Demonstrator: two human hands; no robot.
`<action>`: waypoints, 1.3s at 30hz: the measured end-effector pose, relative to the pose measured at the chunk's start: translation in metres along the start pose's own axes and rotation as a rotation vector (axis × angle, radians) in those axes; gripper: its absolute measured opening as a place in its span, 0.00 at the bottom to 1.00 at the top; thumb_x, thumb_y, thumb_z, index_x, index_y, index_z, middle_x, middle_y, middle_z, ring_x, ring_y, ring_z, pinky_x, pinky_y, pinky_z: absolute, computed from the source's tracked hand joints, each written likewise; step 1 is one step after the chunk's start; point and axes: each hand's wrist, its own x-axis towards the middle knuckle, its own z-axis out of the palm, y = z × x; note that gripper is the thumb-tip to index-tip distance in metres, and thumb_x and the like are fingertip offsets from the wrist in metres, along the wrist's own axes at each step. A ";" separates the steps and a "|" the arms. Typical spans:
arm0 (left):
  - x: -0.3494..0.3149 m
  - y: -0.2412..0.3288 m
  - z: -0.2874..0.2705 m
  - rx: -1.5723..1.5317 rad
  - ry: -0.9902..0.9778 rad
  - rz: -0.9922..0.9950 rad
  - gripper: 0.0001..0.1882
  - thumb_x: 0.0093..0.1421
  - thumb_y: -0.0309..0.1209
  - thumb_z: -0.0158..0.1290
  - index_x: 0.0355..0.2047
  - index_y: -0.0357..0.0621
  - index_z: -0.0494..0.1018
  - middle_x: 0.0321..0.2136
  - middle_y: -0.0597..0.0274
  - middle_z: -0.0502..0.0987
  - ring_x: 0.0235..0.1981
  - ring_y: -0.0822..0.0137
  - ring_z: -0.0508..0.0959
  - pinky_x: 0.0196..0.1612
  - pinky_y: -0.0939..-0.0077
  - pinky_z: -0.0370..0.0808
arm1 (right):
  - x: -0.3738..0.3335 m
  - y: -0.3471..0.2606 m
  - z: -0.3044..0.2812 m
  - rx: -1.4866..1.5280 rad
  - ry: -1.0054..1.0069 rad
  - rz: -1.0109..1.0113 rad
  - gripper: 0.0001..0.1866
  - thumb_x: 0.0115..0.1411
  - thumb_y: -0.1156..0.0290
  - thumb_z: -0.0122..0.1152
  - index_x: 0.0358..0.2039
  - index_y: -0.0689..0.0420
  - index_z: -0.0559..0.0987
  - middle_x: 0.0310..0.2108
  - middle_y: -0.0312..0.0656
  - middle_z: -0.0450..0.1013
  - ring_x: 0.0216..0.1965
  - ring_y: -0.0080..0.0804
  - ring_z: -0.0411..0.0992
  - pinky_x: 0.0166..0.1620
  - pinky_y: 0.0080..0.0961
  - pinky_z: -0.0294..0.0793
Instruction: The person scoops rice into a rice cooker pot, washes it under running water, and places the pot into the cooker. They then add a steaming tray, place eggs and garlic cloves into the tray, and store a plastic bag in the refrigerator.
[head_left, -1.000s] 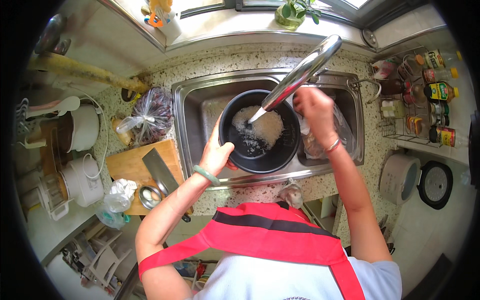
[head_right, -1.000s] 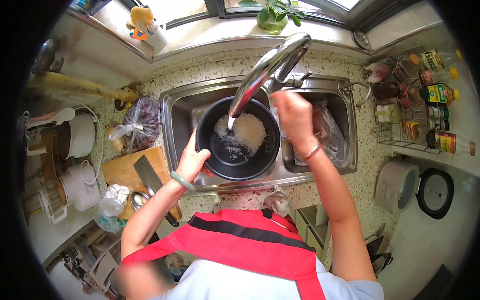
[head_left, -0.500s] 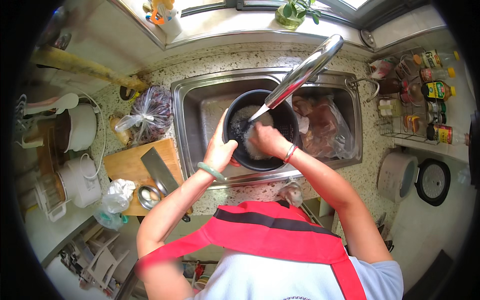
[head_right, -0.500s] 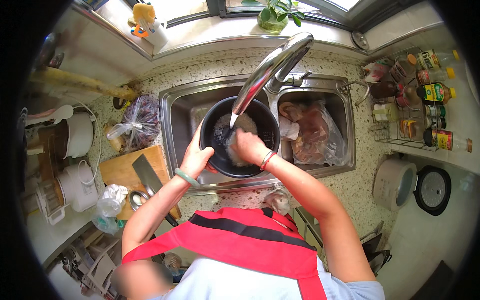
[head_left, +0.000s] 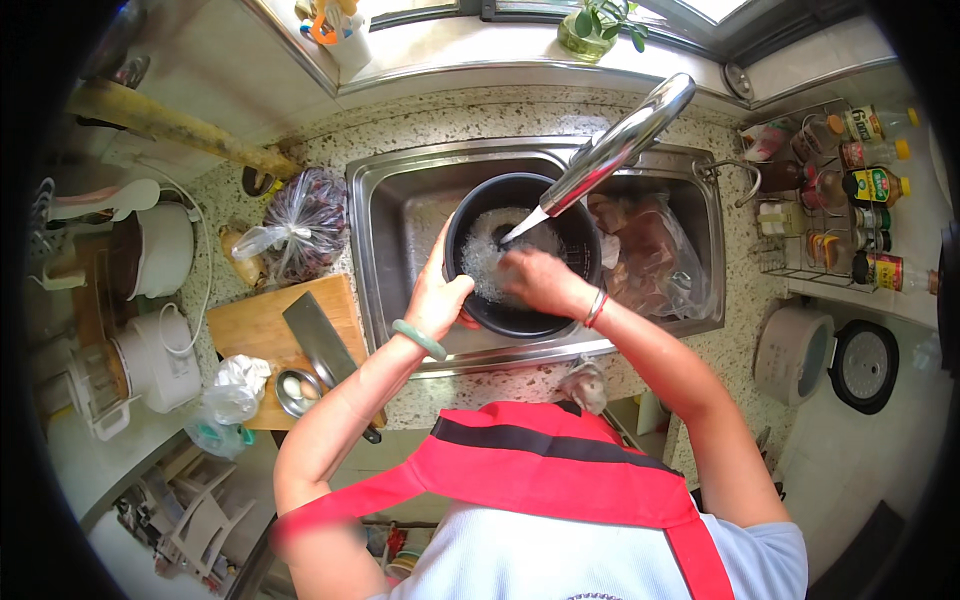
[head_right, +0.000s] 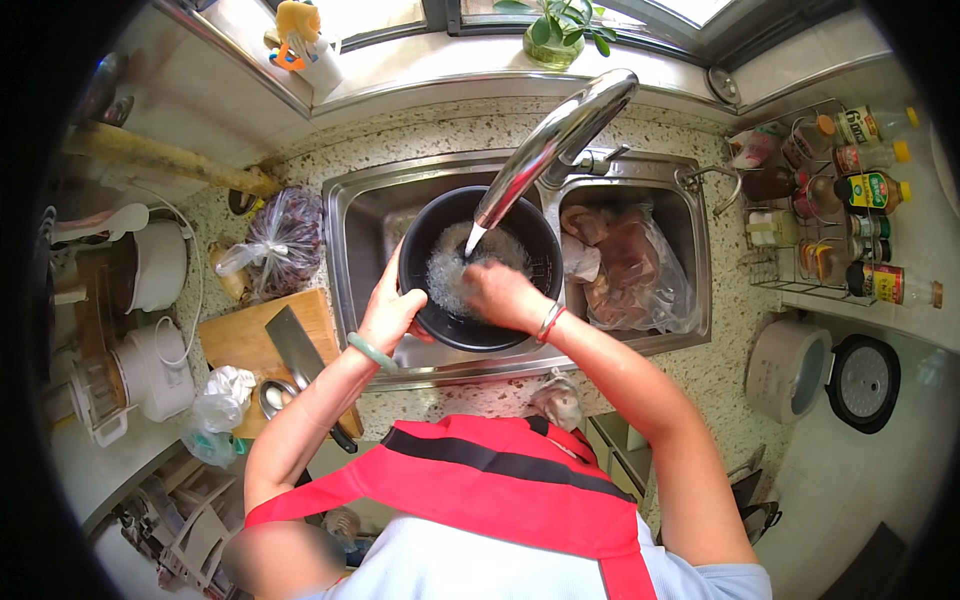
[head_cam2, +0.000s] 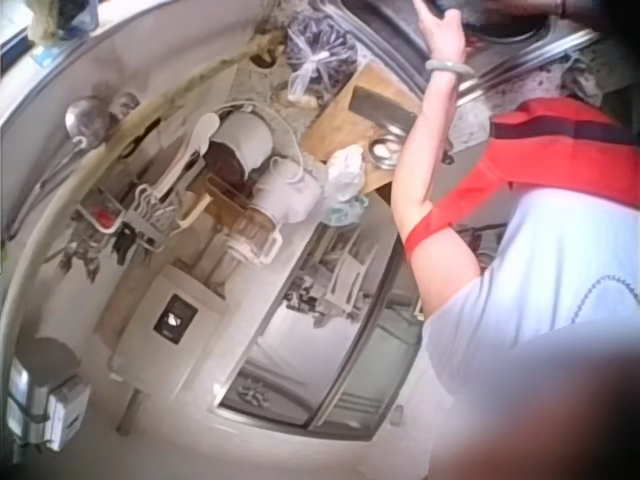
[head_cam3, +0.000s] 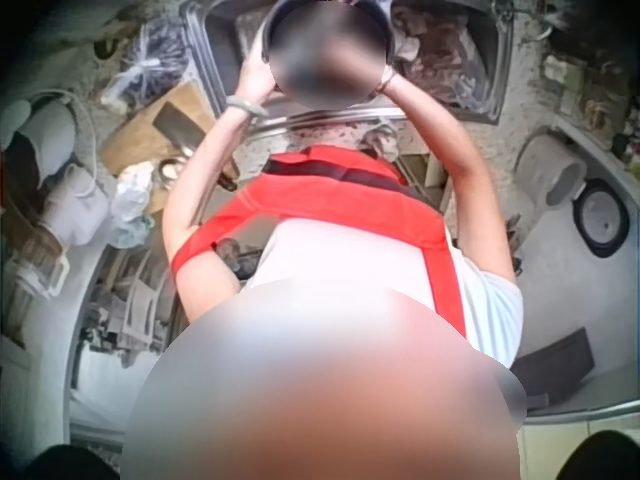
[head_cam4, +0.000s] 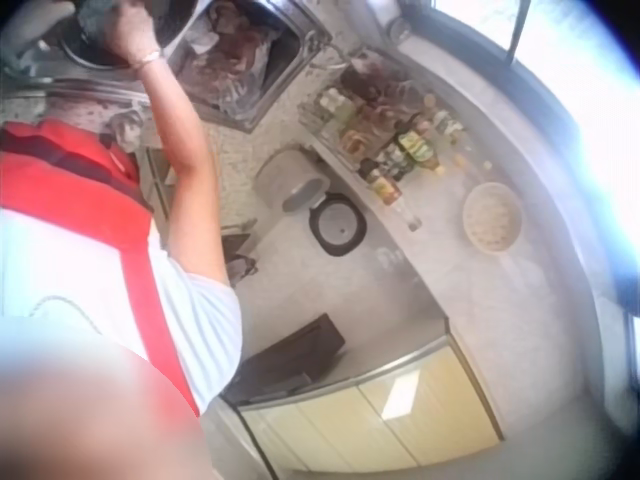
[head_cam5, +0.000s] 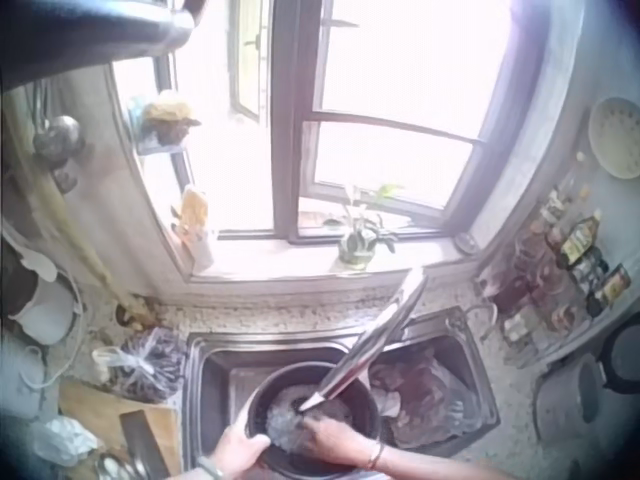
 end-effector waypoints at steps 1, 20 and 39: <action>0.002 -0.004 0.000 0.011 0.006 0.005 0.46 0.48 0.17 0.43 0.69 0.61 0.50 0.54 0.54 0.70 0.29 0.67 0.79 0.19 0.77 0.80 | -0.004 -0.008 0.002 0.125 -0.070 0.006 0.17 0.57 0.63 0.60 0.46 0.56 0.75 0.39 0.55 0.74 0.44 0.54 0.73 0.50 0.43 0.73; -0.005 0.009 0.000 0.042 -0.034 0.046 0.45 0.48 0.18 0.43 0.69 0.57 0.50 0.53 0.55 0.70 0.30 0.68 0.79 0.23 0.77 0.80 | 0.016 0.004 -0.026 -0.233 0.208 -0.094 0.17 0.51 0.75 0.55 0.43 0.48 0.79 0.44 0.48 0.70 0.47 0.48 0.69 0.40 0.44 0.75; -0.002 0.016 0.004 0.049 -0.071 -0.042 0.45 0.48 0.16 0.44 0.69 0.55 0.52 0.55 0.54 0.70 0.39 0.68 0.78 0.31 0.77 0.80 | -0.010 0.003 -0.014 -0.108 0.258 0.027 0.11 0.55 0.72 0.56 0.38 0.55 0.82 0.41 0.45 0.74 0.47 0.47 0.71 0.47 0.38 0.73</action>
